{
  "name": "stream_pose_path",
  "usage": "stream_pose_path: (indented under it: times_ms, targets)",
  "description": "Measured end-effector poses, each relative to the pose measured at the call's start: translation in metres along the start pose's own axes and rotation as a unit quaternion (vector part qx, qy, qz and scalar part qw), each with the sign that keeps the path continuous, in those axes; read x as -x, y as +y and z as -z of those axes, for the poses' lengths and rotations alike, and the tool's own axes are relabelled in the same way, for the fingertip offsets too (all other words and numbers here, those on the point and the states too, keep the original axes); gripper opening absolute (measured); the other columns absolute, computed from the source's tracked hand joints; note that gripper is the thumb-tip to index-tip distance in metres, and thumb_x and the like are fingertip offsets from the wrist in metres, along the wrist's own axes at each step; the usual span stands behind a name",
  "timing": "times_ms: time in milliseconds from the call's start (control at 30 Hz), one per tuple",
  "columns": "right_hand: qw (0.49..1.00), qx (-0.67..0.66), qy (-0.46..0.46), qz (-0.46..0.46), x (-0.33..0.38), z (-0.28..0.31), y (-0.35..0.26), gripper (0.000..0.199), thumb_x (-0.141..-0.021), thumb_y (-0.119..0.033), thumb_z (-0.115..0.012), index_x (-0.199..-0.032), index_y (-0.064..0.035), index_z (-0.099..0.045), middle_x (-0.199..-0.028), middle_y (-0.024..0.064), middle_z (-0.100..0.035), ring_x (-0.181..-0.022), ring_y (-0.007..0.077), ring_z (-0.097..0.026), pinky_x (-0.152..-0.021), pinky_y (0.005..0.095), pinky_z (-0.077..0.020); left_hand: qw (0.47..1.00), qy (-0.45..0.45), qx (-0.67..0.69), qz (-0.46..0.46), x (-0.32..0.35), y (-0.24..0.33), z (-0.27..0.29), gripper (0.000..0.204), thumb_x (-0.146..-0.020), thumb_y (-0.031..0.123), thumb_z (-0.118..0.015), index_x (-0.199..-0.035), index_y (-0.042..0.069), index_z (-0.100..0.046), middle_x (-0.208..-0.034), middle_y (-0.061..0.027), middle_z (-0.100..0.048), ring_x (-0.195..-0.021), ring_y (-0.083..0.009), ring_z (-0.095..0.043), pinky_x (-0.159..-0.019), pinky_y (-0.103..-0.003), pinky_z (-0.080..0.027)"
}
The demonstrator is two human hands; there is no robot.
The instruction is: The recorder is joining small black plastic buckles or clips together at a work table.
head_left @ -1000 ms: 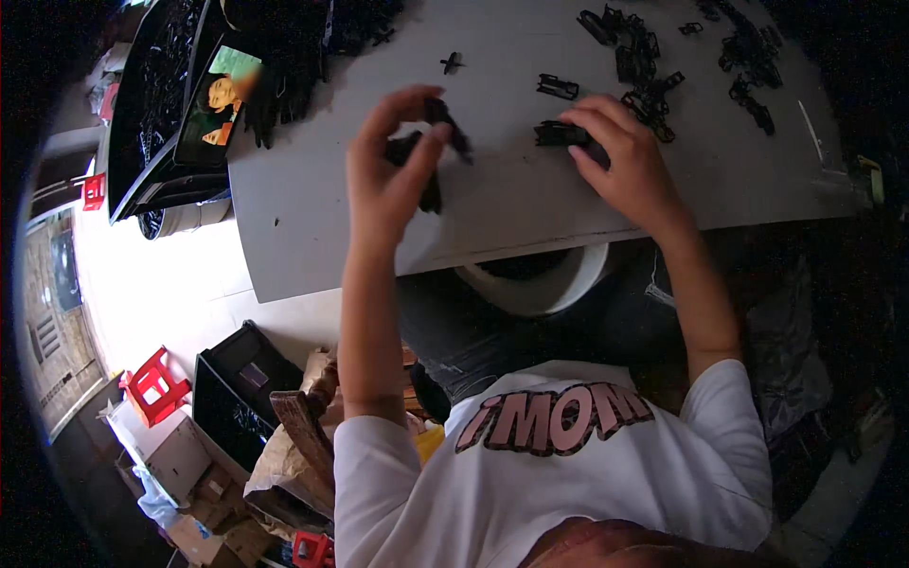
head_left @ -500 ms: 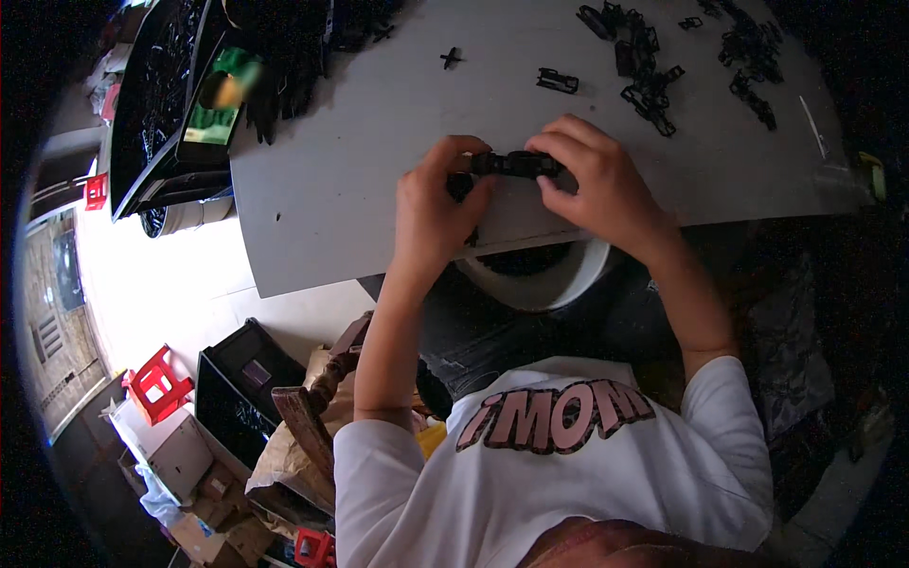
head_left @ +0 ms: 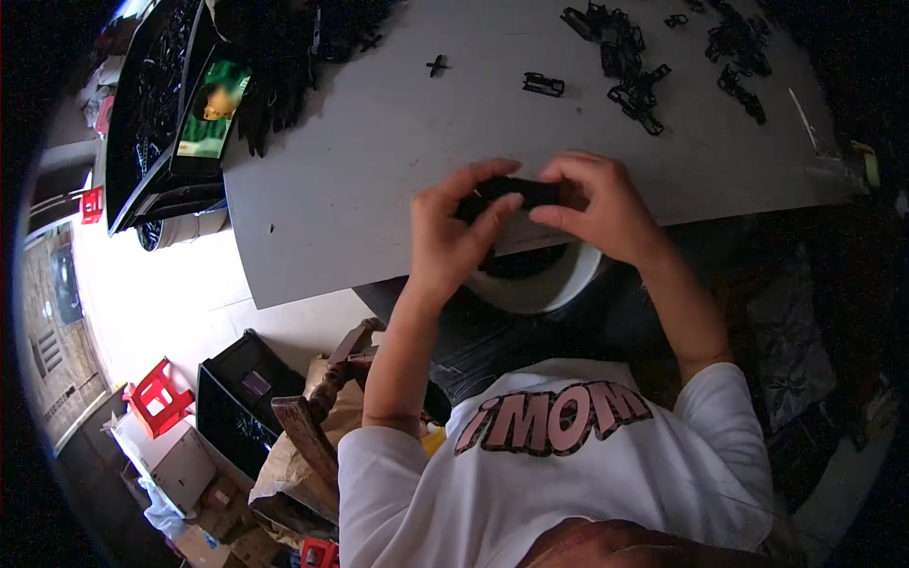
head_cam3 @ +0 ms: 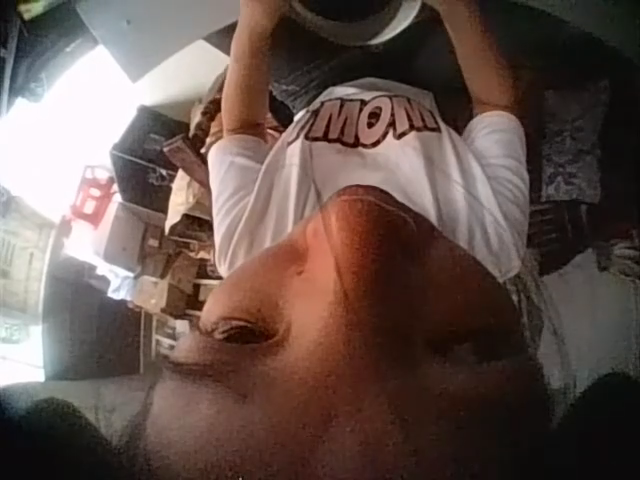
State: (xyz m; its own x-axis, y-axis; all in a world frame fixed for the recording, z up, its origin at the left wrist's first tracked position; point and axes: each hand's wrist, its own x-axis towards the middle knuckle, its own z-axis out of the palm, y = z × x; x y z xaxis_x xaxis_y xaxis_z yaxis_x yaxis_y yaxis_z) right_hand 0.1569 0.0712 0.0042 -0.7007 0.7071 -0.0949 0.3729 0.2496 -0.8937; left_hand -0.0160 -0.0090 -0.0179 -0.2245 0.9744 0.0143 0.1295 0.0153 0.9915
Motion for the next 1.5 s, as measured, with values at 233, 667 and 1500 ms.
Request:
stream_pose_path:
  times_ms: [233, 667, 1500]
  targets:
    - [0.993, -0.121, -0.005, 0.005, 0.016, -0.013, 0.008, 0.025, -0.072, -0.002, -0.075, -0.085, 0.0024, -0.054, -0.079, -0.0003, -0.054, -0.069, 0.0058, -0.052, -0.06, 0.0213, -0.0433, 1.0, -0.014, -0.005, 0.003, 0.018, -0.004, 0.002, 0.033, -0.075, 0.003, -0.068, -0.108, 0.003, -0.063, -0.093, -0.0132, -0.067, -0.081, -0.0224, -0.064, -0.073, -0.03, -0.049]
    - [0.983, 0.118, 0.141, 0.021, -0.058, 0.05, 0.029, 0.028, -0.092, -0.023, -0.056, -0.111, -0.0027, -0.061, -0.07, 0.0024, -0.057, -0.059, 0.0075, -0.05, -0.053, 0.0243, -0.041, 0.953, -0.114, -0.199, -0.2, 0.043, 0.001, -0.016, 0.032, -0.076, 0.01, -0.067, -0.107, 0.009, -0.062, -0.1, -0.0102, -0.063, -0.08, -0.0272, -0.064, -0.067, -0.037, -0.053]
    - [0.77, 0.593, 0.231, 0.044, -0.09, 0.066, 0.064, 0.026, -0.09, -0.035, -0.053, -0.107, -0.014, -0.052, -0.087, 0.012, -0.058, -0.066, 0.0301, -0.061, -0.05, 0.0399, -0.0496, 0.799, 0.196, -0.543, -0.169, -0.059, -0.032, 0.092, 0.041, -0.079, 0.027, -0.063, -0.115, 0.011, -0.052, -0.122, -0.0165, -0.047, -0.114, -0.036, -0.043, -0.095, -0.046, -0.034]
